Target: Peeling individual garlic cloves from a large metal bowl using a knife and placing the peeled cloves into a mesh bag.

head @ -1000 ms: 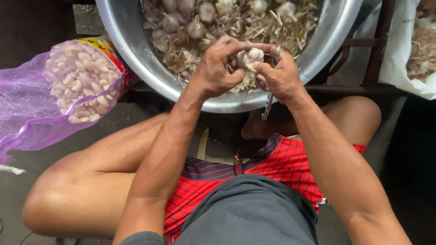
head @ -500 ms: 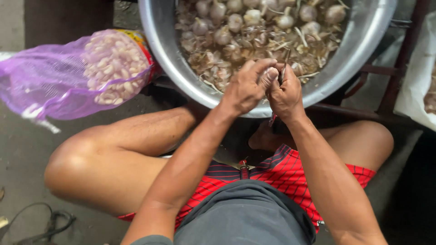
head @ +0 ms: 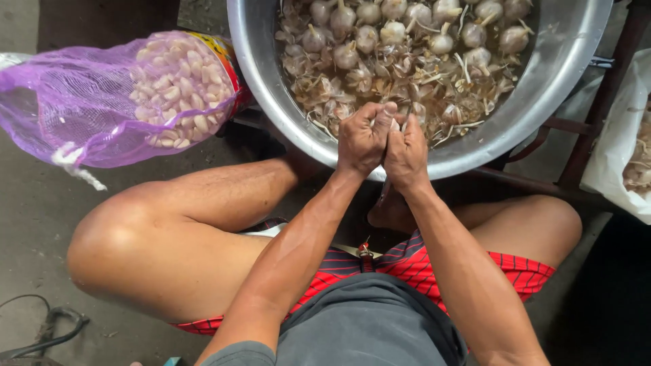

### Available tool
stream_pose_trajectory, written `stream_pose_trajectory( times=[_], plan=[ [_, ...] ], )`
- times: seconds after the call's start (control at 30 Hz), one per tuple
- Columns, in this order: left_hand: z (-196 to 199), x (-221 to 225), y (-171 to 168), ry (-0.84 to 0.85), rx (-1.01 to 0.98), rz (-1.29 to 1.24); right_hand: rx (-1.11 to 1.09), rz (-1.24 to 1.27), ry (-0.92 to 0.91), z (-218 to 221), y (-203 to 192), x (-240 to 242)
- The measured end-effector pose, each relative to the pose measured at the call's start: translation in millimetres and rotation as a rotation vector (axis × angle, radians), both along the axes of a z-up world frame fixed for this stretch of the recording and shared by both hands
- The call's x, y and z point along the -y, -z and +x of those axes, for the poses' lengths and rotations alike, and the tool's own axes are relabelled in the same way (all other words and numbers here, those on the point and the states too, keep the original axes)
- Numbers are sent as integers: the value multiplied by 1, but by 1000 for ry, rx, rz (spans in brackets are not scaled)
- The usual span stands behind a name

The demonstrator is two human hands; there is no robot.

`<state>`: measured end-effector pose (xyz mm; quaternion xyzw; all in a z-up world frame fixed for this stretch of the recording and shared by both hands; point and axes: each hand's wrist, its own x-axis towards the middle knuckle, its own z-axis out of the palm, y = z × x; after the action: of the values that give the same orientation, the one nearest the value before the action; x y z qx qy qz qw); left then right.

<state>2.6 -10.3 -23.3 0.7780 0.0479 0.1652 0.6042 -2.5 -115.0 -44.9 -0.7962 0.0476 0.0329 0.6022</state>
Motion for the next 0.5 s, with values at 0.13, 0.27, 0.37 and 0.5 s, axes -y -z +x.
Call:
stream_pose_trajectory(
  times=[0.13, 0.27, 0.37, 0.5],
  plan=[
    [7, 1, 12, -65, -59, -98, -18, -88, 18, 11, 12, -3],
    [18, 4, 24, -148, -257, -242, 63, -136, 20, 13, 21, -4],
    [34, -5, 39, 71, -342, -816, -184, 490, -28, 13, 21, 16],
    [34, -13, 25, 183, -299, -769, -300, 610, -55, 13, -18, 35]
  ],
)
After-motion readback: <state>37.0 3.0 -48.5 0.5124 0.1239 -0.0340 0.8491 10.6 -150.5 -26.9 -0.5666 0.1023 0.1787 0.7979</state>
